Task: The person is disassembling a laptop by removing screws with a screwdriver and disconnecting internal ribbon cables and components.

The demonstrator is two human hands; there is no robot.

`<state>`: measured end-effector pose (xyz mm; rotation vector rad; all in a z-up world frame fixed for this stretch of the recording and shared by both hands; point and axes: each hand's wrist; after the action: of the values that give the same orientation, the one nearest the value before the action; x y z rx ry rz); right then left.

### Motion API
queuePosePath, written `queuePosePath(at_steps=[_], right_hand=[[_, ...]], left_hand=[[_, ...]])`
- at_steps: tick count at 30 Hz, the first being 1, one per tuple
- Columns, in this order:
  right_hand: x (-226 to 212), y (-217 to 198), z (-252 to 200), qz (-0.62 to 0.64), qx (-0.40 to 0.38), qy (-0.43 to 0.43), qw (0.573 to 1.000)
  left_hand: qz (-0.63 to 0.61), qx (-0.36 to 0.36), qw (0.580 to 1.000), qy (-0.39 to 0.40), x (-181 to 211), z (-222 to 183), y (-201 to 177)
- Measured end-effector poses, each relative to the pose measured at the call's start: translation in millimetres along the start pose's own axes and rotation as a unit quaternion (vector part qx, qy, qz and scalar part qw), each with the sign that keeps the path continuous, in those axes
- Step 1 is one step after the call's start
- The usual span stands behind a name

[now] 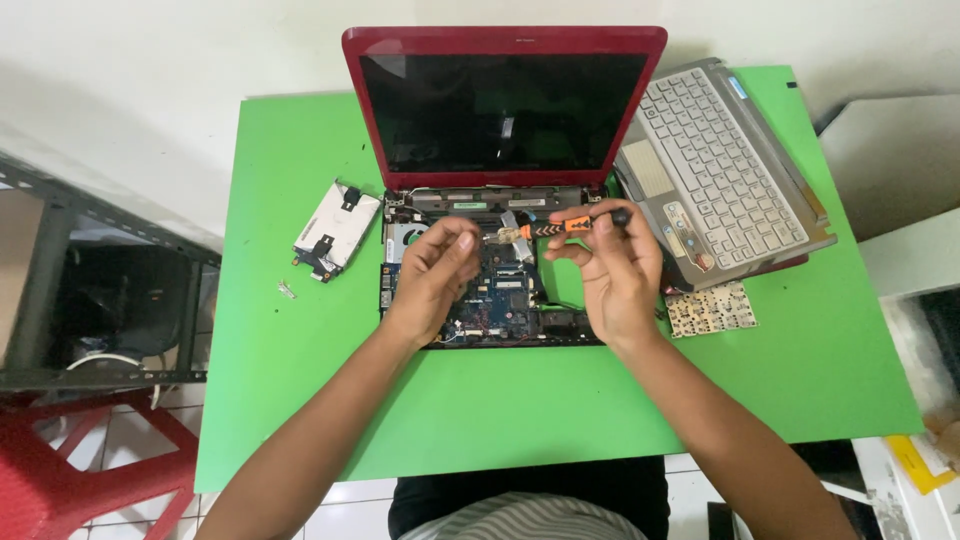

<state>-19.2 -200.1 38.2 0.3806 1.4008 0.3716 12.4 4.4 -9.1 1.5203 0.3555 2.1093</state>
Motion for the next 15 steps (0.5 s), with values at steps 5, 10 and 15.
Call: queuePosePath(at_steps=[5, 10, 15], right_hand=[[-1, -5, 11, -0.136, -0.007, -0.069, 0.988], [-16, 20, 28, -0.289, -0.077, -0.125, 0.946], [-9, 39, 44, -0.474, -0.128, -0.187, 0.851]], left_hand=[[0.248, -0.085, 0.953, 0.150, 25, 18, -9], [0.501, -0.189, 0.795, 0.286, 34, 28, -24], [0.535, -0.214, 0.765, 0.288, 26, 33, -35]])
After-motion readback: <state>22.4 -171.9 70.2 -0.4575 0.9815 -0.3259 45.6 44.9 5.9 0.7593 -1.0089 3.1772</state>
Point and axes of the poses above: each hand's wrist, its own z-axis towards the middle knuckle, its own y-axis out of the palm, x = y × z, and after that the axes turned 14 degrees about y, right-handed
